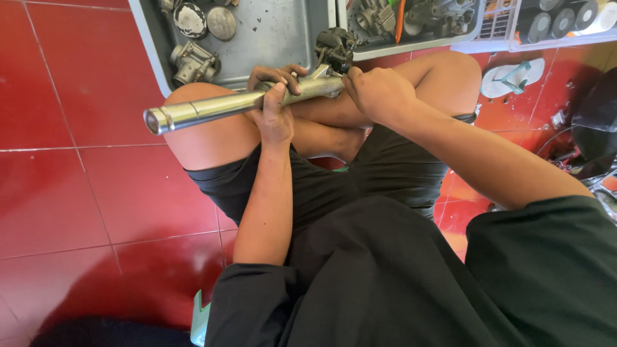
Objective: Inspecting and disassembling a motorcycle carburetor using a screwdriver while sitting on the floor.
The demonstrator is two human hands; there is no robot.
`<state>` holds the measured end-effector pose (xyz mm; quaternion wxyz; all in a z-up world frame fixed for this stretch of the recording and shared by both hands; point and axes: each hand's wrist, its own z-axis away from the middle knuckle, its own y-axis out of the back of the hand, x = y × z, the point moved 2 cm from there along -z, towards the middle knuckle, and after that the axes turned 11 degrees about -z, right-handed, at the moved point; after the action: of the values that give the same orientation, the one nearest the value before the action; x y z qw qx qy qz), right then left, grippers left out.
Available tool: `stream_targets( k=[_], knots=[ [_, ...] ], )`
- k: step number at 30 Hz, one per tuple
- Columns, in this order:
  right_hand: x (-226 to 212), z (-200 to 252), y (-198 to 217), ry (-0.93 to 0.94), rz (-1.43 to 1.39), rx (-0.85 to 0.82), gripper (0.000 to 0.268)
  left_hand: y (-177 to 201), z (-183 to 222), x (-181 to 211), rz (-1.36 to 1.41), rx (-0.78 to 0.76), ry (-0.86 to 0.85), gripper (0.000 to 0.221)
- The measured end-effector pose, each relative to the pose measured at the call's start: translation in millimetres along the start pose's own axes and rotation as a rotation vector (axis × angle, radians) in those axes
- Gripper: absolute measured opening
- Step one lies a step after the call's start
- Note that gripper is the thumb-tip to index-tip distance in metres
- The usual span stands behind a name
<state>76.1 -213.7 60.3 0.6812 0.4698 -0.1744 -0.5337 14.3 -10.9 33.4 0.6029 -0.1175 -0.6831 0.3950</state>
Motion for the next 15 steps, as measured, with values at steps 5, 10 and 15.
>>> stream_targets(
  k=[5, 10, 15],
  knots=[
    [-2.6, 4.3, -3.8, 0.038, 0.318, 0.068, 0.034, -2.6, 7.8, -5.0, -0.047, 0.004, -0.013, 0.005],
    [5.5, 4.6, -1.1, 0.043, 0.029, 0.071, 0.035, -9.9, 6.4, -6.0, -0.047, -0.007, -0.056, 0.004],
    [9.3, -2.1, 13.9, -0.437, -1.086, -0.338, 0.039, 1.9, -0.2, 2.8, 0.004, 0.073, -0.056, 0.004]
  ],
)
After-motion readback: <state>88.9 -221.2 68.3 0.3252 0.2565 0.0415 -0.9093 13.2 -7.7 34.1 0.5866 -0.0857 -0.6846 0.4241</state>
